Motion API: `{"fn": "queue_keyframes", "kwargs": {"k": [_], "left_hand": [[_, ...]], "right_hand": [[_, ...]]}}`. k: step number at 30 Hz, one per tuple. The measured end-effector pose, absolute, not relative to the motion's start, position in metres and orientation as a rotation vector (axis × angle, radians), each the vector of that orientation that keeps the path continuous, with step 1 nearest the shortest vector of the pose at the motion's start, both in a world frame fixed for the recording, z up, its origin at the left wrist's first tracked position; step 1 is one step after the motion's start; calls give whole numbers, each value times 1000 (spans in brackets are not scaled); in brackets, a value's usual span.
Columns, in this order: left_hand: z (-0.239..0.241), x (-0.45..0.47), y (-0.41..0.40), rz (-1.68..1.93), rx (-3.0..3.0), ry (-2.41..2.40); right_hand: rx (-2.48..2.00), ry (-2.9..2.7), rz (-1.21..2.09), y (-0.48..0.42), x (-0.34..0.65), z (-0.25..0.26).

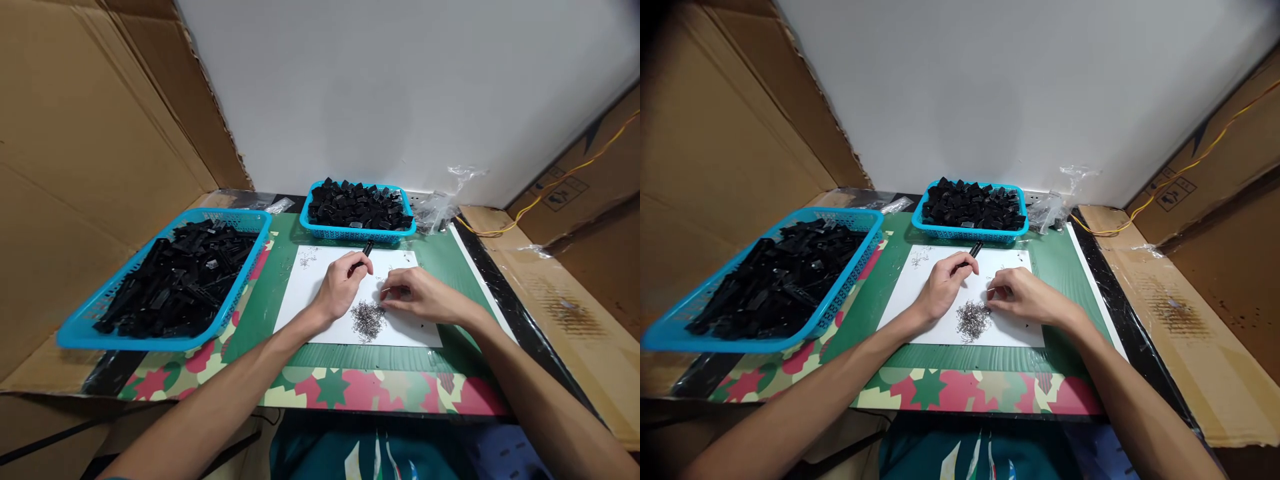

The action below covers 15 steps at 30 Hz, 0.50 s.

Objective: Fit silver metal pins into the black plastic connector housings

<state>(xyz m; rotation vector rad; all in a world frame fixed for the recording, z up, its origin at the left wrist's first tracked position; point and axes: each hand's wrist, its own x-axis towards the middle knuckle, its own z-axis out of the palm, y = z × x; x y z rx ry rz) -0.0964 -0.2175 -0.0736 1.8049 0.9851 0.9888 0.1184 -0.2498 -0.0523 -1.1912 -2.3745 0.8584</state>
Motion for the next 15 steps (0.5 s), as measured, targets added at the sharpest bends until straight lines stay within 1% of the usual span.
{"fn": "queue_keyframes", "kwargs": {"k": [9,15], "left_hand": [[-73,-94,-217,966,1796,1016],[-73,-94,-217,953,1806,998]], "right_hand": [[-1140,-2444,804,-251,112,-57],[-1161,-2327,845,-252,116,-52]]}}
